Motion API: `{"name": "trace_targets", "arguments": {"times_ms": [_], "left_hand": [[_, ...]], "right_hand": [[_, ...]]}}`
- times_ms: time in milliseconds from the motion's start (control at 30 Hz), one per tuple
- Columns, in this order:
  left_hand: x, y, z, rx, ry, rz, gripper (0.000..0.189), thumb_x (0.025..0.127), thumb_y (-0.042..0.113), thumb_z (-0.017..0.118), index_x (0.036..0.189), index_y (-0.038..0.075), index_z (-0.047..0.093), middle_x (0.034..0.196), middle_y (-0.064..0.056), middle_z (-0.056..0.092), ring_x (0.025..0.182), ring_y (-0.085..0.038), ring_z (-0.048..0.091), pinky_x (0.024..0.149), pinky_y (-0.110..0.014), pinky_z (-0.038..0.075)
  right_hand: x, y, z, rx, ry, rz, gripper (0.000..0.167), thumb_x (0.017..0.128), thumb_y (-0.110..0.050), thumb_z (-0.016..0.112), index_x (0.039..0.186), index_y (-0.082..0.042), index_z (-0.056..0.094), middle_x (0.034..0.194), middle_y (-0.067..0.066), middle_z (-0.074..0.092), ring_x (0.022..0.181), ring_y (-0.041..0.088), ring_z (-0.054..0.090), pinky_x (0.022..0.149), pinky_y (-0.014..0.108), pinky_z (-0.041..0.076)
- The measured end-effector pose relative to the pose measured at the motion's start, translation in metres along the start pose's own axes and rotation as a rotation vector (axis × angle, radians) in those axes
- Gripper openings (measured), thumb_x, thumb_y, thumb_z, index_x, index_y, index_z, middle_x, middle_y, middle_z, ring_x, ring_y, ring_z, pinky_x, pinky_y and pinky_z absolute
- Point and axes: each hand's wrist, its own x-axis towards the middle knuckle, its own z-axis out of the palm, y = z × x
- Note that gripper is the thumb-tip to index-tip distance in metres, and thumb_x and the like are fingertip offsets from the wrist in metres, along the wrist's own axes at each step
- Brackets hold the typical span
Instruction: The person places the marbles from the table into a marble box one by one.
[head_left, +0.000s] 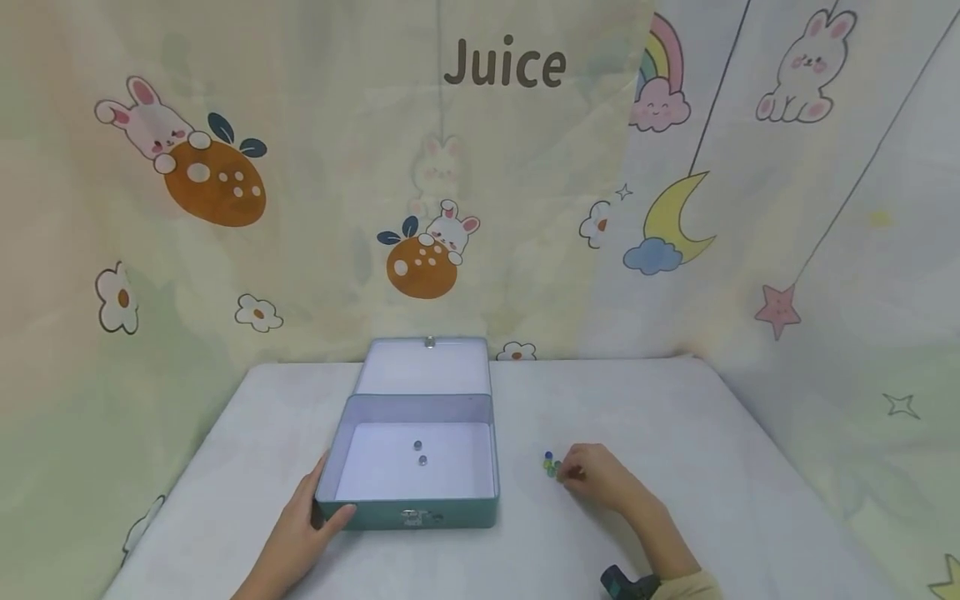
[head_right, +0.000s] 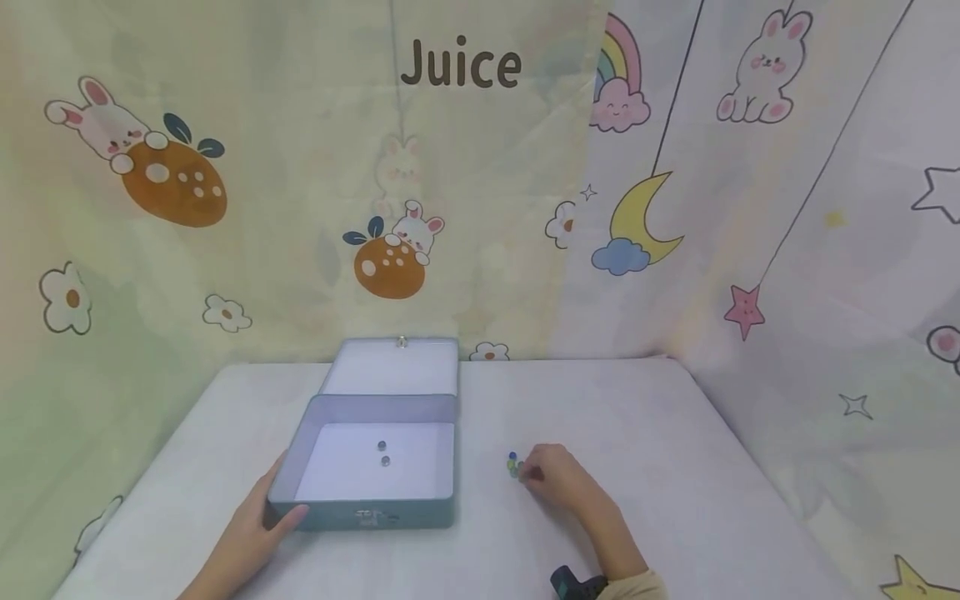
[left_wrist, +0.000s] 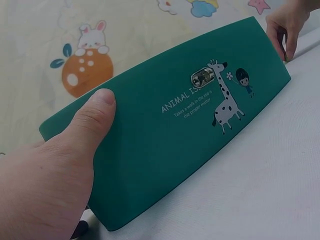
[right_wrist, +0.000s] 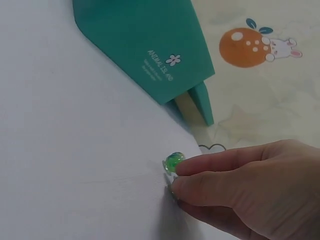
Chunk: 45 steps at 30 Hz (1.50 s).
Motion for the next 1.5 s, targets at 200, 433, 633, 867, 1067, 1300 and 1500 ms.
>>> {"name": "trace_targets", "arguments": {"times_ms": [200, 433, 633, 867, 1067, 1300, 1500], "left_hand": [[-0.005, 0.001, 0.005, -0.013, 0.016, 0.017, 0.087, 0.089, 0.043, 0.063, 0.153, 0.009, 0.015, 0.142, -0.025, 0.039, 0.131, -0.048, 0.037, 0.104, -0.067, 0.03], [-0.008, 0.006, 0.006, -0.013, -0.012, -0.011, 0.087, 0.09, 0.045, 0.061, 0.153, 0.011, 0.012, 0.144, -0.026, 0.037, 0.132, -0.048, 0.036, 0.105, -0.066, 0.029], [-0.005, 0.006, 0.005, -0.013, 0.013, 0.011, 0.086, 0.089, 0.043, 0.062, 0.153, 0.01, 0.015, 0.142, -0.024, 0.039, 0.131, -0.046, 0.038, 0.104, -0.066, 0.03], [0.001, 0.005, 0.004, -0.007, 0.049, 0.049, 0.087, 0.088, 0.043, 0.064, 0.152, 0.009, 0.017, 0.14, -0.024, 0.041, 0.129, -0.047, 0.039, 0.103, -0.066, 0.031], [0.004, 0.004, 0.005, -0.016, 0.044, 0.052, 0.086, 0.088, 0.042, 0.064, 0.152, 0.008, 0.016, 0.14, -0.025, 0.04, 0.129, -0.048, 0.039, 0.104, -0.066, 0.031], [0.0, -0.001, 0.002, 0.01, 0.022, 0.018, 0.086, 0.089, 0.046, 0.062, 0.153, 0.01, 0.016, 0.14, -0.025, 0.041, 0.129, -0.047, 0.04, 0.104, -0.065, 0.032], [-0.002, -0.001, -0.002, 0.002, 0.012, 0.011, 0.087, 0.088, 0.045, 0.063, 0.152, 0.009, 0.017, 0.143, -0.026, 0.039, 0.13, -0.047, 0.039, 0.101, -0.066, 0.033]], "right_hand": [[0.001, 0.001, -0.007, 0.027, -0.002, -0.001, 0.012, 0.078, -0.007, 0.074, 0.084, -0.017, 0.073, 0.083, -0.009, 0.066, 0.078, 0.006, 0.063, 0.068, 0.015, 0.053], [0.008, -0.006, -0.021, 0.081, 0.014, -0.031, 0.011, 0.079, -0.003, 0.072, 0.085, -0.012, 0.073, 0.084, -0.007, 0.066, 0.08, 0.007, 0.064, 0.07, 0.017, 0.055], [0.022, -0.019, -0.039, 0.09, 0.024, -0.052, 0.009, 0.08, -0.003, 0.072, 0.087, -0.009, 0.073, 0.084, -0.006, 0.066, 0.08, 0.008, 0.064, 0.072, 0.02, 0.056], [0.047, -0.043, -0.063, -0.003, 0.045, -0.156, 0.011, 0.08, -0.004, 0.074, 0.088, -0.012, 0.074, 0.084, -0.006, 0.067, 0.079, 0.007, 0.064, 0.069, 0.016, 0.053], [0.065, -0.071, -0.077, -0.044, 0.064, -0.262, 0.011, 0.08, -0.004, 0.074, 0.086, -0.014, 0.074, 0.083, -0.006, 0.066, 0.078, 0.007, 0.063, 0.068, 0.017, 0.054], [0.088, -0.103, -0.083, -0.132, 0.011, -0.347, 0.009, 0.082, -0.007, 0.072, 0.088, -0.015, 0.074, 0.085, -0.007, 0.064, 0.08, 0.007, 0.061, 0.07, 0.016, 0.053], [0.108, -0.125, -0.082, -0.149, -0.063, -0.422, 0.011, 0.082, -0.003, 0.071, 0.091, -0.009, 0.075, 0.087, -0.003, 0.066, 0.082, 0.009, 0.062, 0.071, 0.014, 0.053]]}}
